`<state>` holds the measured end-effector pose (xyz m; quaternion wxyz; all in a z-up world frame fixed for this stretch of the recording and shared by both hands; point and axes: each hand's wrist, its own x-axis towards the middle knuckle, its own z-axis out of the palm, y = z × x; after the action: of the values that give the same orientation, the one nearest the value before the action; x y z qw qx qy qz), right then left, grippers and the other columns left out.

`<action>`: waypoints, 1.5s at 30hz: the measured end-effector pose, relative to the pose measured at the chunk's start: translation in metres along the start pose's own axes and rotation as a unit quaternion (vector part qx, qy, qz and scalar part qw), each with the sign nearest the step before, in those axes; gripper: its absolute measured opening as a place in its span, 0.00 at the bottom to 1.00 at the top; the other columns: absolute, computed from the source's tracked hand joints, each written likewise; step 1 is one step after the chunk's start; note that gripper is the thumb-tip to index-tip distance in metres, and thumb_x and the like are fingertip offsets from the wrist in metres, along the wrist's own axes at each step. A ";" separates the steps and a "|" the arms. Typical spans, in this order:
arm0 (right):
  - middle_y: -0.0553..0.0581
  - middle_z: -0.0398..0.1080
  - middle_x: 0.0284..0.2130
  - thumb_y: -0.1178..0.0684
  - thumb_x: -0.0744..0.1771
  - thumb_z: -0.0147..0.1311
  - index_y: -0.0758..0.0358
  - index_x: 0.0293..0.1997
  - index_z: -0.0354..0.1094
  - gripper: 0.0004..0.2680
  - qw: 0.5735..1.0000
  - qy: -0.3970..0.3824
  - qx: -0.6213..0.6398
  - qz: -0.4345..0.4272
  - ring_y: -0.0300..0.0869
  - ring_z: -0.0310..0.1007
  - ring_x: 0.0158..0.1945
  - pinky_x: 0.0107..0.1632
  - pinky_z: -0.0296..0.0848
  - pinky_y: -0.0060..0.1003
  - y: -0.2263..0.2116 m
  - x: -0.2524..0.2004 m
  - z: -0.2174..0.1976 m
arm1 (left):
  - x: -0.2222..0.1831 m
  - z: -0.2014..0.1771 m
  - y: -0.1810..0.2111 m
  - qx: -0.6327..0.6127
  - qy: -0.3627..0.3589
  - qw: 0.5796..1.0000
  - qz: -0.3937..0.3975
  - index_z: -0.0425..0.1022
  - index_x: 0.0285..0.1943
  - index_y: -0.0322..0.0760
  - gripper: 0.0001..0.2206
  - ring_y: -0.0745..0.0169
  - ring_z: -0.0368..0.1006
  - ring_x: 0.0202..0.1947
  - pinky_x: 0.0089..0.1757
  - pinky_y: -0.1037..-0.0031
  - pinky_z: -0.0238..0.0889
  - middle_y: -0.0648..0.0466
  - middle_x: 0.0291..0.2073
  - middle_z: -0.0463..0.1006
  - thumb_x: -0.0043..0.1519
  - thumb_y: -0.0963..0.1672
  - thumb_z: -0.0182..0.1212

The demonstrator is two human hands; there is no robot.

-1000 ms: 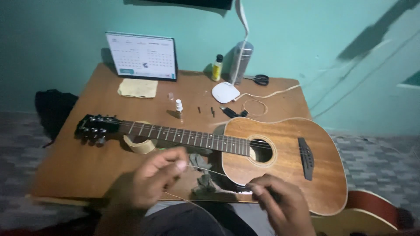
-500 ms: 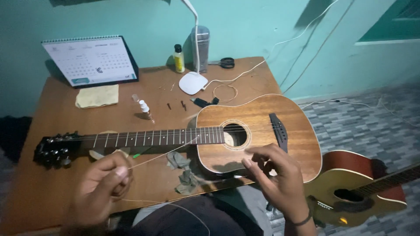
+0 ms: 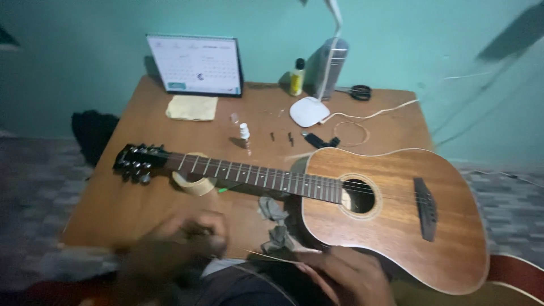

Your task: The person restrings a guitar by inserting guitar strings into the bridge and threading them through the tuning pegs on the headstock.

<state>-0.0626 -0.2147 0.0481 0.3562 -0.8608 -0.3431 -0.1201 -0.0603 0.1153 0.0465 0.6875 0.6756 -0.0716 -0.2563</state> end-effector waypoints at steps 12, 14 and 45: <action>0.38 0.80 0.37 0.49 0.60 0.68 0.37 0.50 0.82 0.14 0.962 -0.215 -0.030 0.163 0.27 0.84 0.38 0.41 0.80 0.24 0.051 -0.018 -0.013 | 0.010 -0.027 0.027 0.269 0.206 0.894 -0.294 0.89 0.39 0.47 0.20 0.70 0.81 0.38 0.42 0.74 0.68 0.59 0.37 0.92 0.55 0.57 0.58; 0.42 0.77 0.37 0.51 0.62 0.66 0.44 0.47 0.81 0.10 0.981 -0.176 -0.006 0.083 0.29 0.83 0.36 0.39 0.78 0.25 0.048 -0.009 -0.001 | 0.025 -0.022 -0.004 0.397 0.128 0.890 -0.185 0.80 0.54 0.52 0.21 0.61 0.75 0.50 0.48 0.65 0.65 0.58 0.51 0.82 0.58 0.57 0.55; 0.39 0.86 0.26 0.51 0.63 0.65 0.47 0.34 0.84 0.03 0.946 -0.210 0.082 0.234 0.25 0.77 0.28 0.33 0.76 0.20 0.142 0.122 -0.025 | 0.213 0.017 0.004 0.278 0.102 0.848 0.439 0.78 0.40 0.41 0.04 0.68 0.67 0.22 0.23 0.75 0.64 0.54 0.28 0.68 0.67 0.39 0.66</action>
<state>0.1244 -0.2429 0.0459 0.3636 -0.8903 -0.2075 0.1790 0.1156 0.0039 -0.0014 0.5154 0.7589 -0.3582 0.1735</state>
